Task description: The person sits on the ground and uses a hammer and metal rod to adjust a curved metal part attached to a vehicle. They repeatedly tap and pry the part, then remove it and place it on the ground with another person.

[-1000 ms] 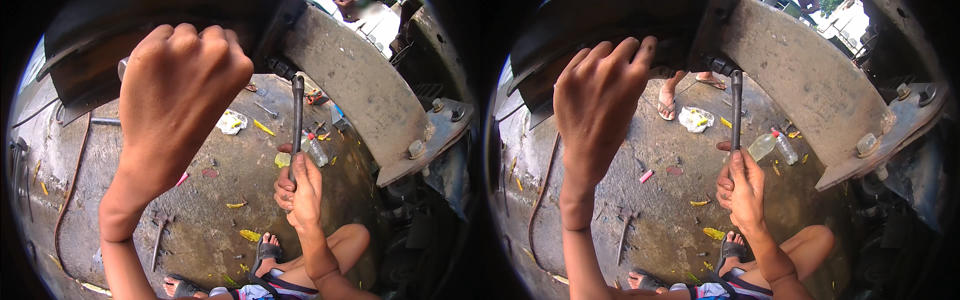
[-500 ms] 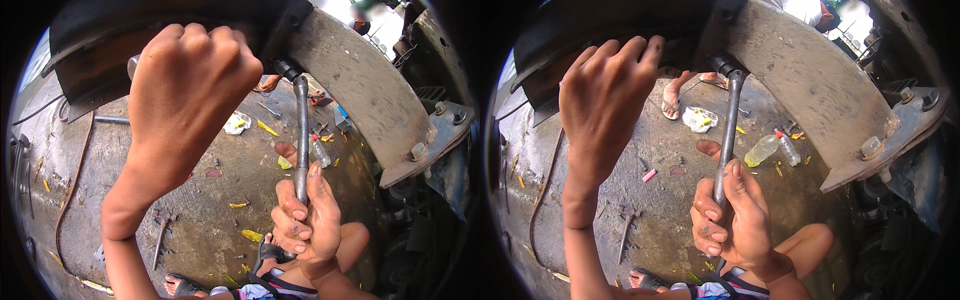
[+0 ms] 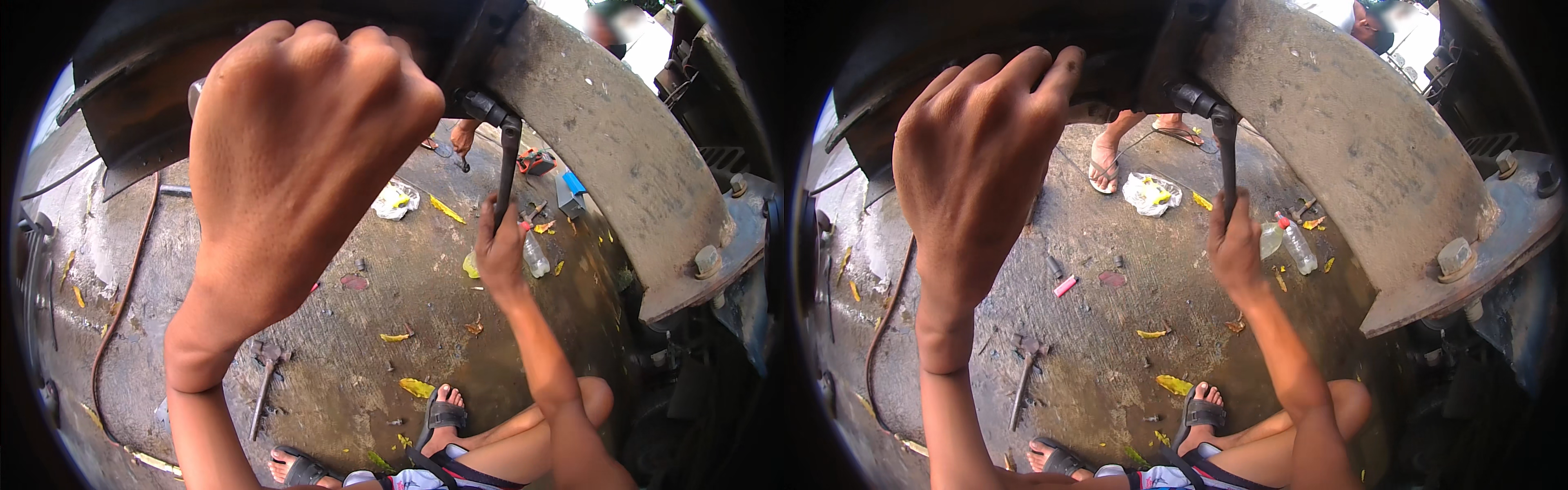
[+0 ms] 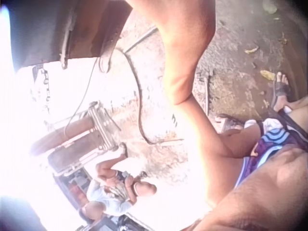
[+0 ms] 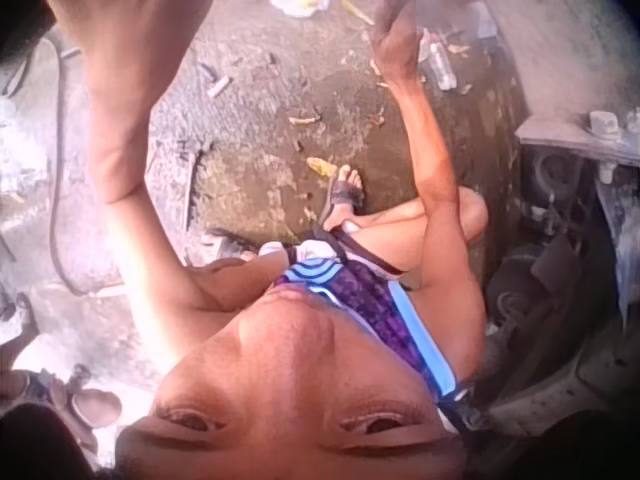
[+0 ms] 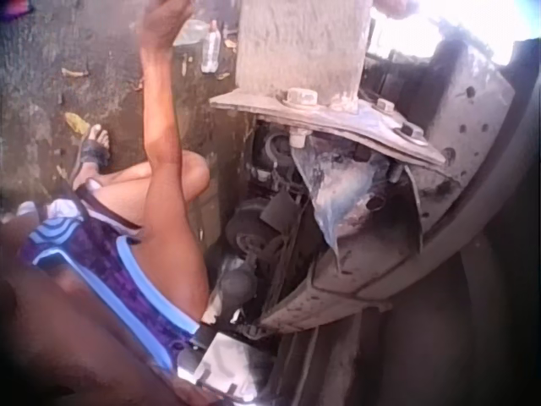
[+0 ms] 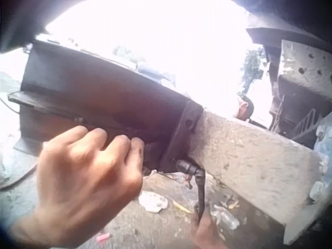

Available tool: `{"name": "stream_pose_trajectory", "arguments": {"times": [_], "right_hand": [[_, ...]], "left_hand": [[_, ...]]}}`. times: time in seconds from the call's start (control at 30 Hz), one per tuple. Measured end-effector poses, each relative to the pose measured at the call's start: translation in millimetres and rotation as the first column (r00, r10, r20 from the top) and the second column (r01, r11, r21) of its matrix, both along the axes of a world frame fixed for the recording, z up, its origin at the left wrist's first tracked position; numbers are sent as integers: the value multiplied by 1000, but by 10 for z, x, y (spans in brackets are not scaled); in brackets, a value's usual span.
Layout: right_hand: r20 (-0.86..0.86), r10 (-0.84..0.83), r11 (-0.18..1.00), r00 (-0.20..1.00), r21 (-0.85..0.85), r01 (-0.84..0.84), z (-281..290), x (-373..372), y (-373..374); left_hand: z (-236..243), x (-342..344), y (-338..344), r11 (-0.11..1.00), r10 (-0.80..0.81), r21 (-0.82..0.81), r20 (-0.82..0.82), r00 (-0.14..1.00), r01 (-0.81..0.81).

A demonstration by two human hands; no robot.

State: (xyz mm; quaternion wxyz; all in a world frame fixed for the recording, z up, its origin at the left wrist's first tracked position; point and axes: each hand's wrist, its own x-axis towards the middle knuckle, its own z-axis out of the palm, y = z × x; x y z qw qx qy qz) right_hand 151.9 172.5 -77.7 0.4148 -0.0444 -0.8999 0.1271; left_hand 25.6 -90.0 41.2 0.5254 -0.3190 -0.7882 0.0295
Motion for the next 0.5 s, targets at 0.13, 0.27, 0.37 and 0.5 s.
{"name": "stream_pose_trajectory", "arguments": {"times": [0.13, 0.27, 0.37, 0.5], "right_hand": [[-170, -18, 613, 985, 777, 145, 619, -289, 1592], [-129, 12, 827, 992, 558, 63, 261, 237, 1586], [210, 6, 992, 978, -124, 21, -1081, 739, 704], [619, 243, 844, 747, -514, 151, -2586, 861, -280]], "left_hand": [[6, -4, -2, 1000, 11, 1, -25, 1000, -11], [2, -1, -5, 1000, -27, 13, -12, 1000, 27], [4, 6, 17, 999, -23, 26, 26, 999, 22], [35, -36, 39, 980, -148, 112, -146, 978, 165]]}}
